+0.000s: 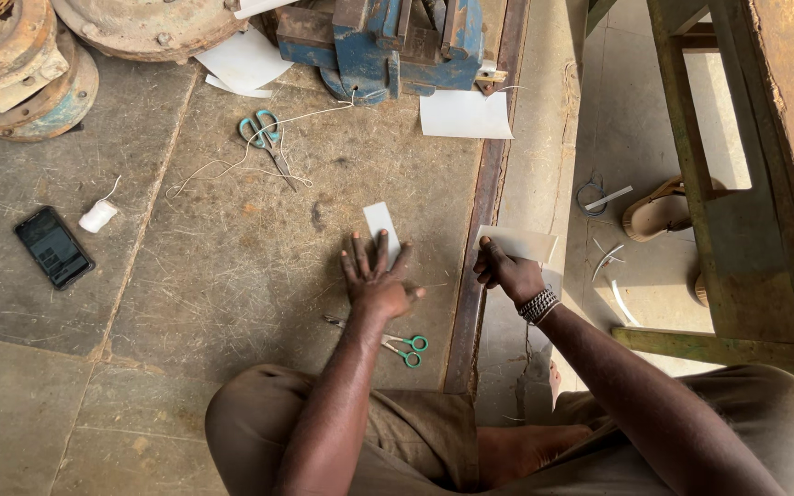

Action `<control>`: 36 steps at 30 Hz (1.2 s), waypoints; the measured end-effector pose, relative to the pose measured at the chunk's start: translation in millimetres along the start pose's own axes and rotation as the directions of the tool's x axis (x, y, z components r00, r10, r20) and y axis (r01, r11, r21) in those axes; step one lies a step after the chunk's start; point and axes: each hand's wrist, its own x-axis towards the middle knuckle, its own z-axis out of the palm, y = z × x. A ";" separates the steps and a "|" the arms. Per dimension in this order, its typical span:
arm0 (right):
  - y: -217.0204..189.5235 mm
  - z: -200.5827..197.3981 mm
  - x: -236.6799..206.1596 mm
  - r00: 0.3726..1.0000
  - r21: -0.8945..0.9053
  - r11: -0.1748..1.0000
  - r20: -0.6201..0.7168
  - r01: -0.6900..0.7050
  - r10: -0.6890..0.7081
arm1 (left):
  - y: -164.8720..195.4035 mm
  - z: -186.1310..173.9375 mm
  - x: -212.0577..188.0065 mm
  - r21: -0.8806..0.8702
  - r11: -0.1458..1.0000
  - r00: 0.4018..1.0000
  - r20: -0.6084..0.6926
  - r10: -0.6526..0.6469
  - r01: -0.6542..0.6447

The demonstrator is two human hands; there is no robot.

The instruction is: The person sits on the floor of a workshop and cuts strips from a white sheet using scissors, then folds and creases each strip by hand. The person inserts the folded strips into the slots of an electric motor stator housing on a wooden table and presses them into place, then returns to cutting more strips.

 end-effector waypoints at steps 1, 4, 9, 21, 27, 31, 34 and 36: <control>0.0 1.4 1.3 1.000 0.002 1.000 0.003 0.001 -0.001 | -9.8 -1.0 -0.6 -0.024 0.999 0.999 0.005 -0.036 0.036; -3.8 8.4 2.1 1.000 -0.027 1.000 0.021 0.011 -0.010 | -45.2 -15.8 -1.8 -0.129 0.972 0.969 -0.129 -0.212 0.196; -23.3 20.0 -6.2 0.998 -0.176 0.983 0.049 0.048 -0.040 | -57.0 -43.9 -11.5 -0.321 0.915 0.854 -0.378 -0.359 0.243; -83.5 115.3 -4.6 0.947 -0.961 0.087 0.239 0.262 -0.214 | -28.7 -23.3 -85.7 -0.373 0.926 0.810 -0.559 -0.176 -0.056; -24.0 112.4 -68.3 0.852 -0.855 0.053 0.518 0.515 0.080 | -5.3 -6.9 -20.8 -0.341 0.890 0.764 -0.646 0.011 -0.302; 28.4 116.1 -92.6 0.737 -0.761 -0.014 0.632 0.649 -0.239 | 31.7 7.9 11.1 -0.268 0.886 0.771 -0.621 0.141 -0.377; 49.9 111.8 -89.7 0.759 -0.771 0.050 0.611 0.635 -0.224 | 45.3 15.6 10.8 -0.193 0.908 0.787 -0.585 0.198 -0.372; 51.2 106.2 -86.0 0.821 -0.819 0.123 0.530 0.560 -0.213 | 45.8 19.1 6.6 -0.182 0.925 0.805 -0.565 0.179 -0.334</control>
